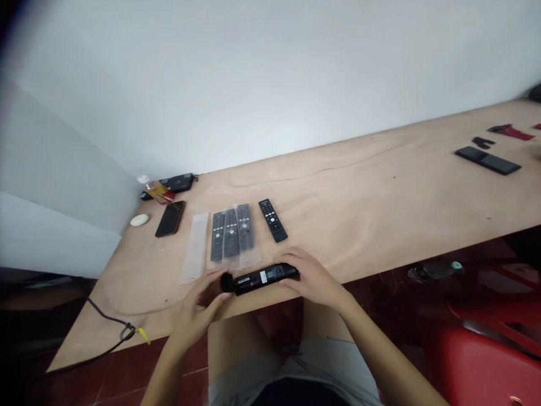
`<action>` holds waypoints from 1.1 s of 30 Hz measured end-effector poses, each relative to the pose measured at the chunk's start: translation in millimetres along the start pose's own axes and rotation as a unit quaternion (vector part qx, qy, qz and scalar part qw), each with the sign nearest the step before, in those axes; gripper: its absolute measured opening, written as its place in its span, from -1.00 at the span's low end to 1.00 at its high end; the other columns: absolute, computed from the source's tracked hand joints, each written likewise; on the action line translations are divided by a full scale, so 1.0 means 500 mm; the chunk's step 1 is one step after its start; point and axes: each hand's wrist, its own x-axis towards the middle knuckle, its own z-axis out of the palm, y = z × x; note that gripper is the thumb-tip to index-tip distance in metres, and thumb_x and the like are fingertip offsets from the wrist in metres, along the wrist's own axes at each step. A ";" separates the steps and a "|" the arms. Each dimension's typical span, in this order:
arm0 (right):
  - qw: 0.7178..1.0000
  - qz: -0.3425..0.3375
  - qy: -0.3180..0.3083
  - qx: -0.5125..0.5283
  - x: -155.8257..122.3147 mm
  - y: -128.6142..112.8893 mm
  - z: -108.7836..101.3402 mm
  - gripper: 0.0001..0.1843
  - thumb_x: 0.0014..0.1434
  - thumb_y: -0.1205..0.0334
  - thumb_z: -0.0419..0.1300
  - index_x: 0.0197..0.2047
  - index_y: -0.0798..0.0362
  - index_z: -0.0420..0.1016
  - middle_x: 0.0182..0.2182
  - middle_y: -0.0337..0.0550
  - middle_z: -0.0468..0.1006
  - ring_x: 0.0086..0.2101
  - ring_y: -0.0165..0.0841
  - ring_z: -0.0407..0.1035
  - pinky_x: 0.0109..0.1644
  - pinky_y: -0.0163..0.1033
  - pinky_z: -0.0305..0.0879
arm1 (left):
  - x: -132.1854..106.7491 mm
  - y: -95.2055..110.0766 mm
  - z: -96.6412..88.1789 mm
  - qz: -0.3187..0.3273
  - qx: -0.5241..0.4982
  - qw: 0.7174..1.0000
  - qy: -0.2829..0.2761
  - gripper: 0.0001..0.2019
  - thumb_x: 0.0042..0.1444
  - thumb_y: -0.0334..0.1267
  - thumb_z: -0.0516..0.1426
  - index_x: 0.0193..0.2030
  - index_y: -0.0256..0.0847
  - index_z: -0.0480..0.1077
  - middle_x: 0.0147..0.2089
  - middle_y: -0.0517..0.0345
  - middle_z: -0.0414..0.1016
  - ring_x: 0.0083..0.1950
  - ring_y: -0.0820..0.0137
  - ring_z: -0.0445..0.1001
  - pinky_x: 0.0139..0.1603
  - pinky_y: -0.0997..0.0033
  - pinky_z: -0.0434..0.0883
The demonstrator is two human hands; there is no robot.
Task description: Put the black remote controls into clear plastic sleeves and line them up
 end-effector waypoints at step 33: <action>1.000 0.004 0.016 0.001 -0.018 0.005 -0.012 -0.52 0.44 0.21 0.32 0.37 -0.21 0.50 0.31 -0.06 0.57 0.29 0.00 0.46 0.42 0.21 0.41 | -0.003 0.007 -0.033 0.033 0.127 0.977 0.167 -0.85 0.42 -0.28 0.19 -0.02 -0.11 0.62 -0.07 0.10 0.66 -0.07 0.28 0.67 0.03 0.26 0.60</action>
